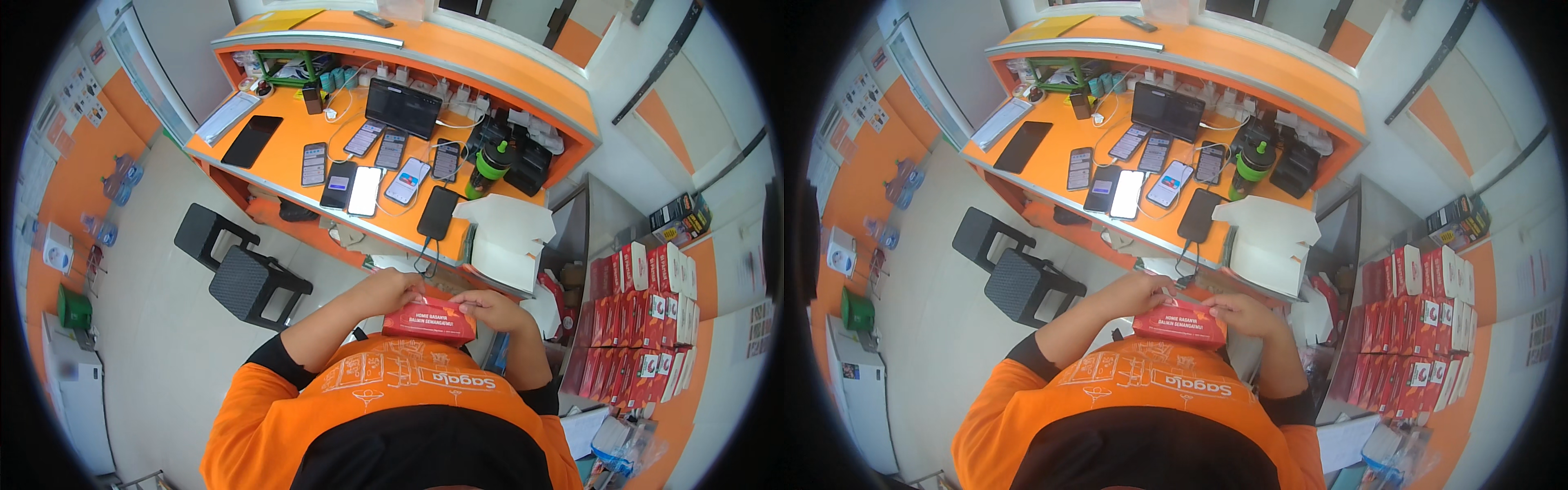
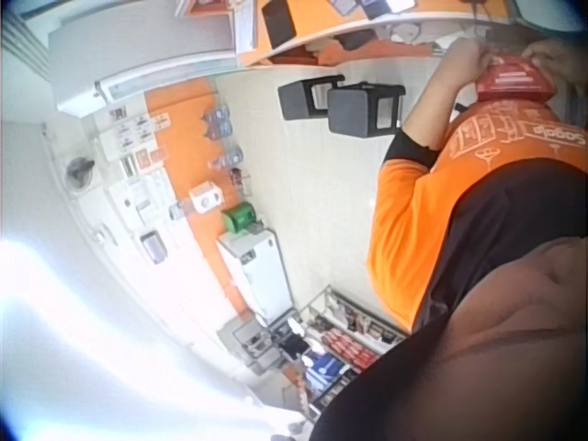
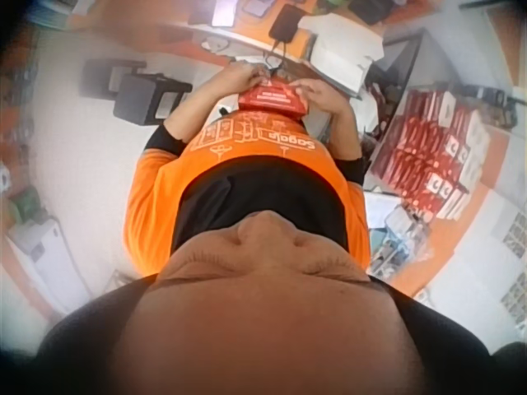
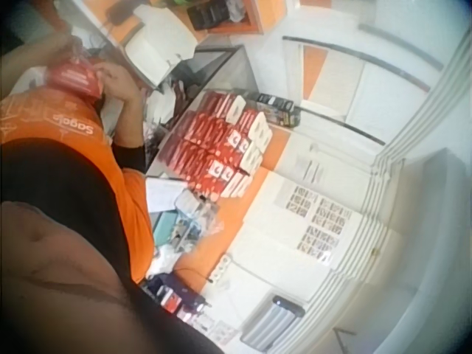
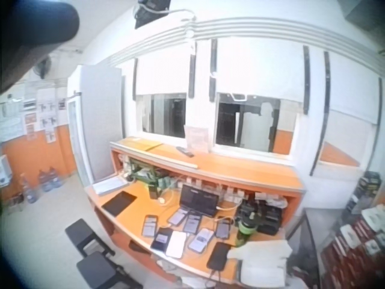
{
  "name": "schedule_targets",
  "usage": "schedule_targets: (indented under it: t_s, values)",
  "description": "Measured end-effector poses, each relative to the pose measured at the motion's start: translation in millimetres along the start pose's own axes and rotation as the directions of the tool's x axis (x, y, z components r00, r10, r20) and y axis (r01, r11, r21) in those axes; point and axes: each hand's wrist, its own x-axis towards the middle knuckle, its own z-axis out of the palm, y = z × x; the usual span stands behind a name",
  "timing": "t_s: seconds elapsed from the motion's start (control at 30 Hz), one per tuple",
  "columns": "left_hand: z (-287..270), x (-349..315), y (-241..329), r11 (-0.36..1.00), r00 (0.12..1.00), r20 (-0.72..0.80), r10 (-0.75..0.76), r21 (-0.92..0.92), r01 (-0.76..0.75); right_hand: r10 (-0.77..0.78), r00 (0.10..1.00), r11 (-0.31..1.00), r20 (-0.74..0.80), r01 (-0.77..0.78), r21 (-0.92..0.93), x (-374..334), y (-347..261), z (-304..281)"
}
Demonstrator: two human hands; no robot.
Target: The person assembles red and green cardboard boxes by folding the flaps and inserting the inner components. They repeatedly pick up flat pieces, fold them into box shapes, and stack the finished units on a metal shelf.
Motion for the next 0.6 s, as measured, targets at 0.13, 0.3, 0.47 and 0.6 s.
schedule_targets:
  t_s: [0.13,0.3,0.47,0.6]
  values:
    - [0,7,-4,1.0,1.0,0.007,-0.004,-0.002,0.004,-0.007,1.0,0.999,0.019,0.006,0.049,5,6,-5]
    - [0,4,-3,0.997,0.999,-0.036,0.009,0.073,-0.006,-0.024,0.976,0.992,-0.218,0.05,0.116,7,-11,12]
    - [-10,-6,9,0.991,0.995,0.001,-0.101,-0.086,0.101,-0.485,0.835,0.692,-0.261,0.183,-0.699,3,-44,50]
    - [-11,-9,6,0.98,0.991,-0.011,-0.134,-0.152,0.131,-0.448,0.857,0.665,-0.256,0.127,-0.736,5,-42,64]
